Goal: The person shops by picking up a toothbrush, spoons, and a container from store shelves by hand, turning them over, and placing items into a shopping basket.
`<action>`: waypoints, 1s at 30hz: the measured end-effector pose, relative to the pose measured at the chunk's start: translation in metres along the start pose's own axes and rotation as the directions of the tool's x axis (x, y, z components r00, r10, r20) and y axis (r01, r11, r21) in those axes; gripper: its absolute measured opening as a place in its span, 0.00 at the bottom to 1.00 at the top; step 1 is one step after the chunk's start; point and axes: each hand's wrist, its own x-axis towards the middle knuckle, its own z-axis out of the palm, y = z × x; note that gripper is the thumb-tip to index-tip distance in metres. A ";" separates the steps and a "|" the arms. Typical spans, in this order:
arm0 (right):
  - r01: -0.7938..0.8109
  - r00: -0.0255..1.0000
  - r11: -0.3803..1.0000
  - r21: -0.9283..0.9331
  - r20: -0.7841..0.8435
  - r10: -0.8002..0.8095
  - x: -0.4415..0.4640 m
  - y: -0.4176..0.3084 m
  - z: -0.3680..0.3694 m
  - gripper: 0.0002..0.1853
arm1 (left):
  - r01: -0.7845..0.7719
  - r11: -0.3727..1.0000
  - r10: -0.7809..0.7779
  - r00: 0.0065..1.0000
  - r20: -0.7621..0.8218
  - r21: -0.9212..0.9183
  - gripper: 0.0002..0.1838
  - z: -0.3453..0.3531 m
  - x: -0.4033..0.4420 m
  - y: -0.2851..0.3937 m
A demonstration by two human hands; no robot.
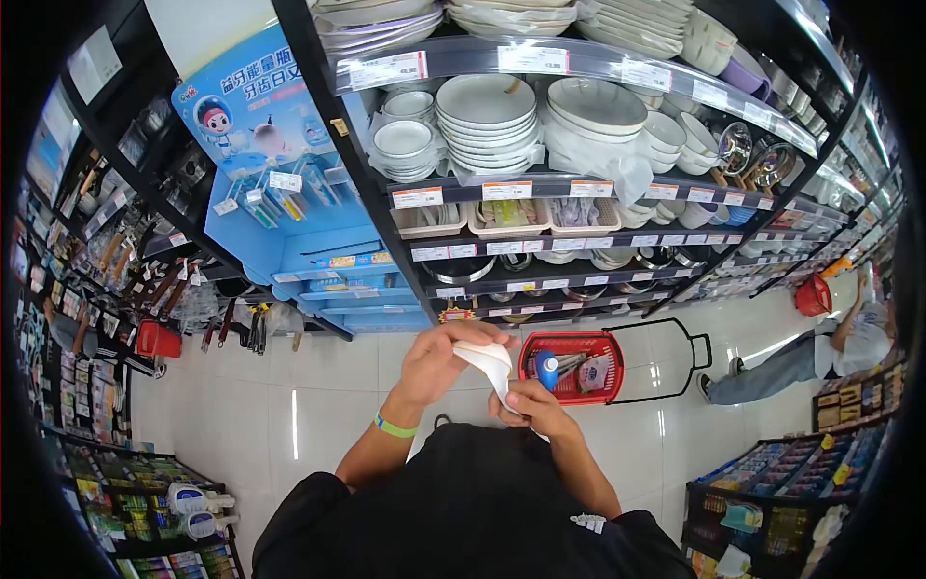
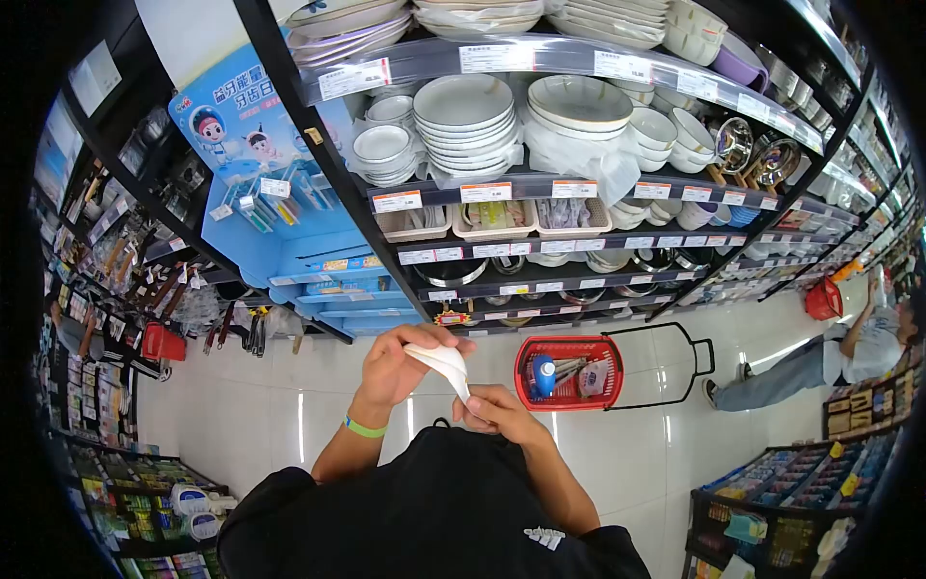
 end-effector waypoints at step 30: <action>0.129 0.964 0.843 -0.522 -0.133 -0.231 -0.057 -0.026 -0.088 0.21 | -0.001 0.976 0.034 0.989 -0.147 0.216 0.12 0.105 0.056 -0.060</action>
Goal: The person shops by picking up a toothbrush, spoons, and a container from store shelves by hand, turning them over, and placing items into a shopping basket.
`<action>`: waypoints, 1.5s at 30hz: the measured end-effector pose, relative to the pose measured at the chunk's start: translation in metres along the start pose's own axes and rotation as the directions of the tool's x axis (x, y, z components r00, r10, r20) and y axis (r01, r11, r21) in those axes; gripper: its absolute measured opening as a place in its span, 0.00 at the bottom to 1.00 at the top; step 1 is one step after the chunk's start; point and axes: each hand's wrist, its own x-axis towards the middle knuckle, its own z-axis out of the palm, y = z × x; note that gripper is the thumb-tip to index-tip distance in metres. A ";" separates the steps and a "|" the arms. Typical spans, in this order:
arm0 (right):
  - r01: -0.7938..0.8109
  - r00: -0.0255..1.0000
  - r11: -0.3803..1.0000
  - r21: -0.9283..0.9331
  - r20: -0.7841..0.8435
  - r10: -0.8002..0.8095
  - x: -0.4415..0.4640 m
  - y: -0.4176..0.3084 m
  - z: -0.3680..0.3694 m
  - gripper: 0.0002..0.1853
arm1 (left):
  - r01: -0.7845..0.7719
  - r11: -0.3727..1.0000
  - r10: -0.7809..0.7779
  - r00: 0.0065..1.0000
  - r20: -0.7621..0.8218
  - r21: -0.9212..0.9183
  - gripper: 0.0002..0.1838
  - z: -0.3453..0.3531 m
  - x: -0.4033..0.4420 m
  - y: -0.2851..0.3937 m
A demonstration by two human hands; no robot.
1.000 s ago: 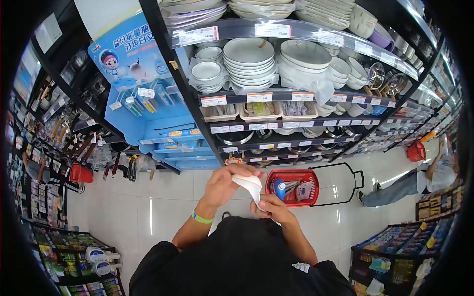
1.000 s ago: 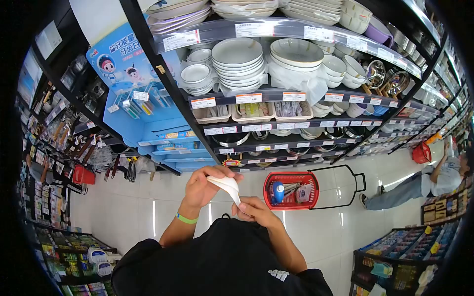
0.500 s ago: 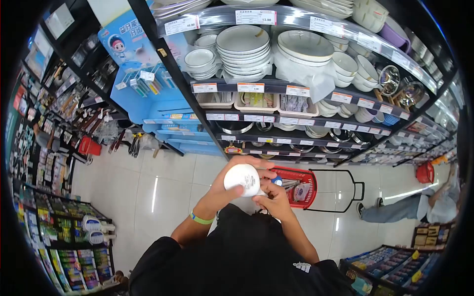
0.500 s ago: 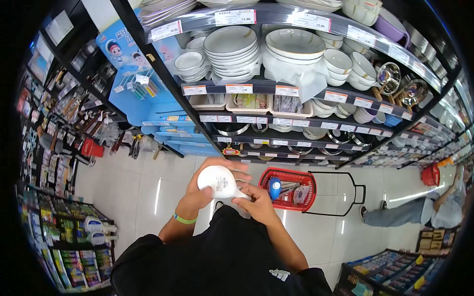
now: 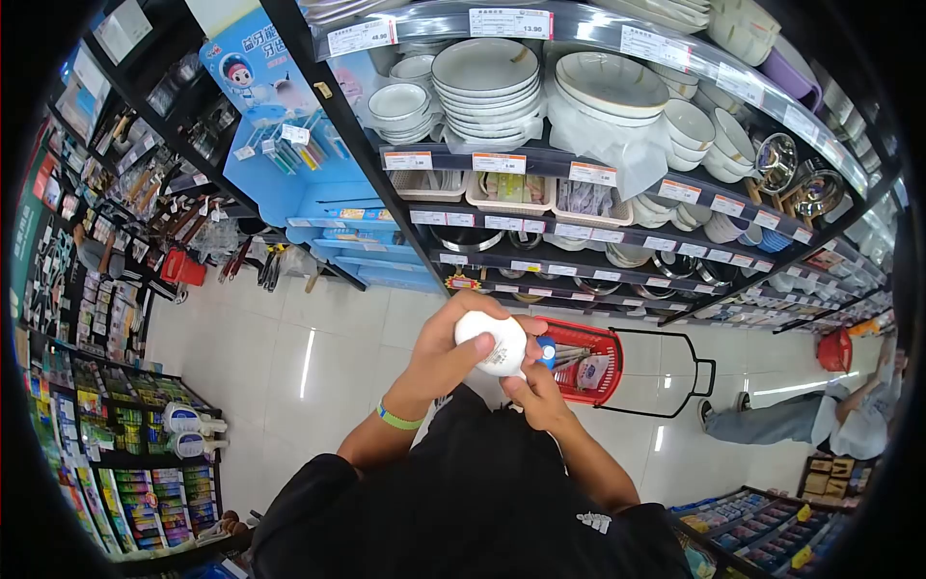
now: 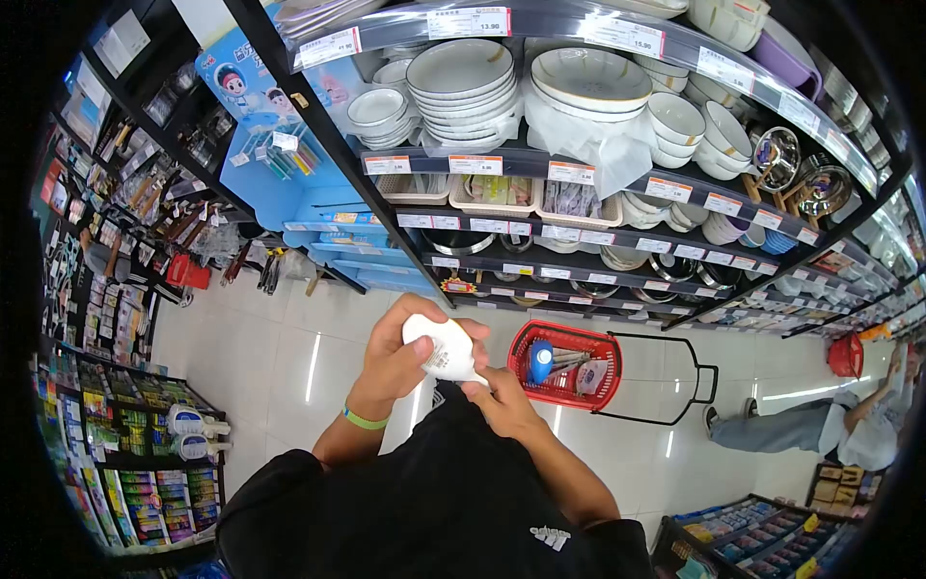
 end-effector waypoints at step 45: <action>-0.108 0.980 0.929 0.355 -0.117 0.158 0.129 0.006 0.177 0.34 | -0.071 0.986 0.088 0.990 0.109 -0.150 0.31 -0.187 -0.014 0.117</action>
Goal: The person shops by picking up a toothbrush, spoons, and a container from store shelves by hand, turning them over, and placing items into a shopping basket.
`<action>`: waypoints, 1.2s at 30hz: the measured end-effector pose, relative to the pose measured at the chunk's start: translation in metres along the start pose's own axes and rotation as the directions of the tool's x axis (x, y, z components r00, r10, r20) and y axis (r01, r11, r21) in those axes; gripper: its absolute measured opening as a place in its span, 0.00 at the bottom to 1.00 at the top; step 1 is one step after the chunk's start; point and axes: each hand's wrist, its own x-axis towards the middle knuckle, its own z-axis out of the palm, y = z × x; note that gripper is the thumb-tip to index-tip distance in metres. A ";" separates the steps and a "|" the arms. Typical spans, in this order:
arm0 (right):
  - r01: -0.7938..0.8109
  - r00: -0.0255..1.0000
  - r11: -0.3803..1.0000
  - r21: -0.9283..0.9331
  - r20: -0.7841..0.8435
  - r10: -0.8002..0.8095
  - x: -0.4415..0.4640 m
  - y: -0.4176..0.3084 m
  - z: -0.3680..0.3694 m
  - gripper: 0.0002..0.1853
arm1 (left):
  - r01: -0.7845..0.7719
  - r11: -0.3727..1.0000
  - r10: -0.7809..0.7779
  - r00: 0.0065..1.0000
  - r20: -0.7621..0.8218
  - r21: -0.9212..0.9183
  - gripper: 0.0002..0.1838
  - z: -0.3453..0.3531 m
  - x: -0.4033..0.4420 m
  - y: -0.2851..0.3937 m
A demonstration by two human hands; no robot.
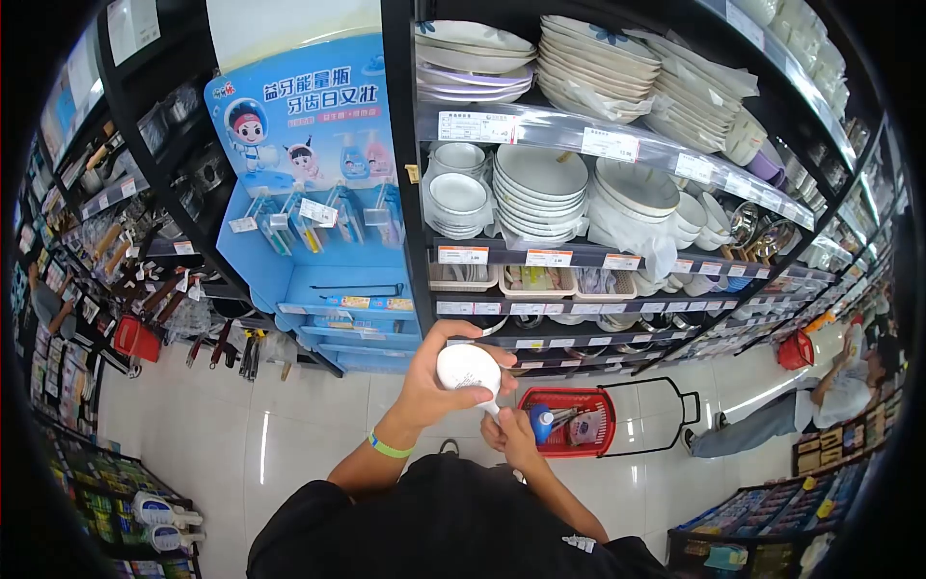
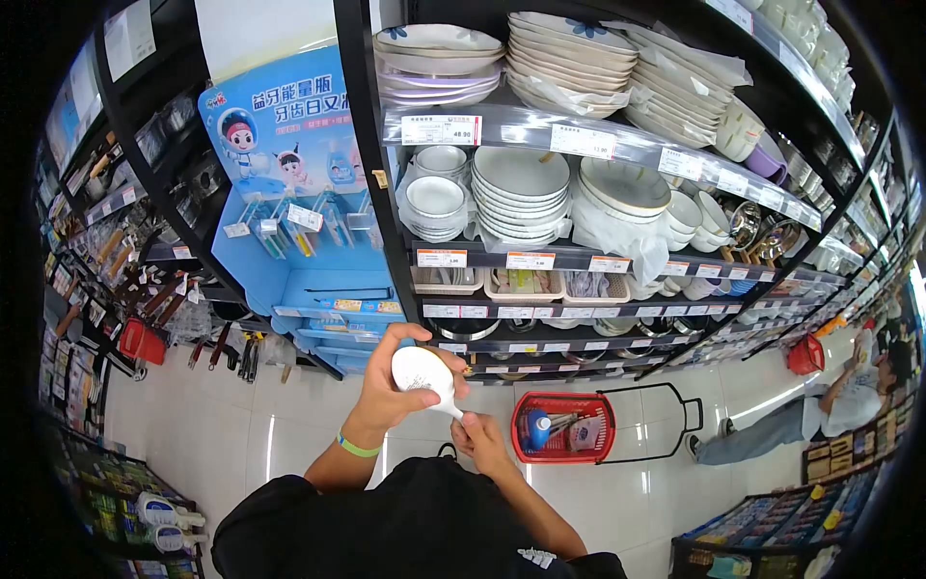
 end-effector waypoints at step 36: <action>0.087 0.986 0.996 -0.017 -0.145 -0.088 0.022 -0.006 -0.013 0.35 | 0.075 0.991 -0.048 0.975 0.218 -0.115 0.28 -0.023 0.039 -0.004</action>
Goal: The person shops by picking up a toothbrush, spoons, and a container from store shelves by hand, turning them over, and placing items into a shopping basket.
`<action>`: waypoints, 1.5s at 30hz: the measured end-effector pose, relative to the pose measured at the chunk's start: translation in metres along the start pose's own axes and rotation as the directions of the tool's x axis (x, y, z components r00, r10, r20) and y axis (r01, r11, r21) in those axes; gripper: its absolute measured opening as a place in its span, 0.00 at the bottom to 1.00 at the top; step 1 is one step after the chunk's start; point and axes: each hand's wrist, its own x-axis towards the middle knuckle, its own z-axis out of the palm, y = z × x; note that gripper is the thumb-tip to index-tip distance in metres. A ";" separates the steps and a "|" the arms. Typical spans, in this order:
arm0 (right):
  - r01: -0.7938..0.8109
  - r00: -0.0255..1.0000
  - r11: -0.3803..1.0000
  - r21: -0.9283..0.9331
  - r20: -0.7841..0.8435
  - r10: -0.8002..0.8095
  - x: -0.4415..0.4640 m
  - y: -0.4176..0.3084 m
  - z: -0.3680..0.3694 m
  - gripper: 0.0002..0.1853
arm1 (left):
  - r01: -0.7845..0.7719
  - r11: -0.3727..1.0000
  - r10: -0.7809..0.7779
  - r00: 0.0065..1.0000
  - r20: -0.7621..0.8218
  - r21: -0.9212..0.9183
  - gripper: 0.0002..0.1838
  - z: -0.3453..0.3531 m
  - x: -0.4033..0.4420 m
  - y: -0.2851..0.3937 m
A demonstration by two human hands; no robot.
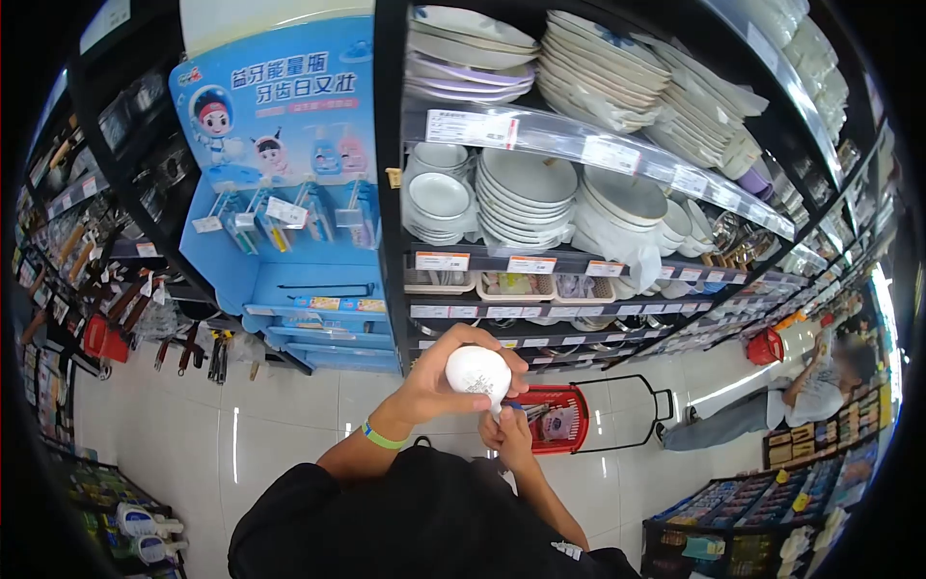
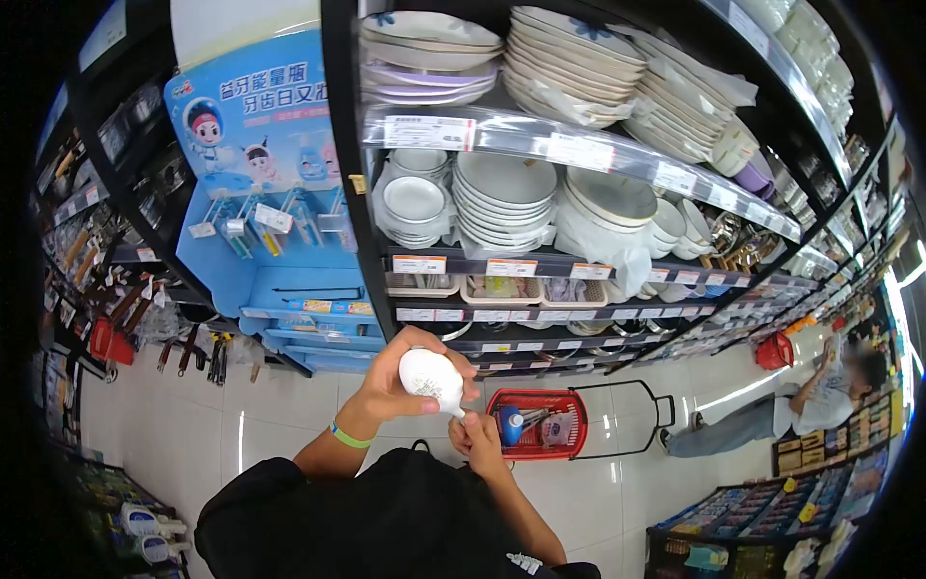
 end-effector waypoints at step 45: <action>0.030 0.995 0.937 0.349 0.078 -0.061 0.000 0.005 0.010 0.26 | -0.040 0.994 0.054 0.988 -0.144 0.098 0.22 -0.011 -0.018 -0.008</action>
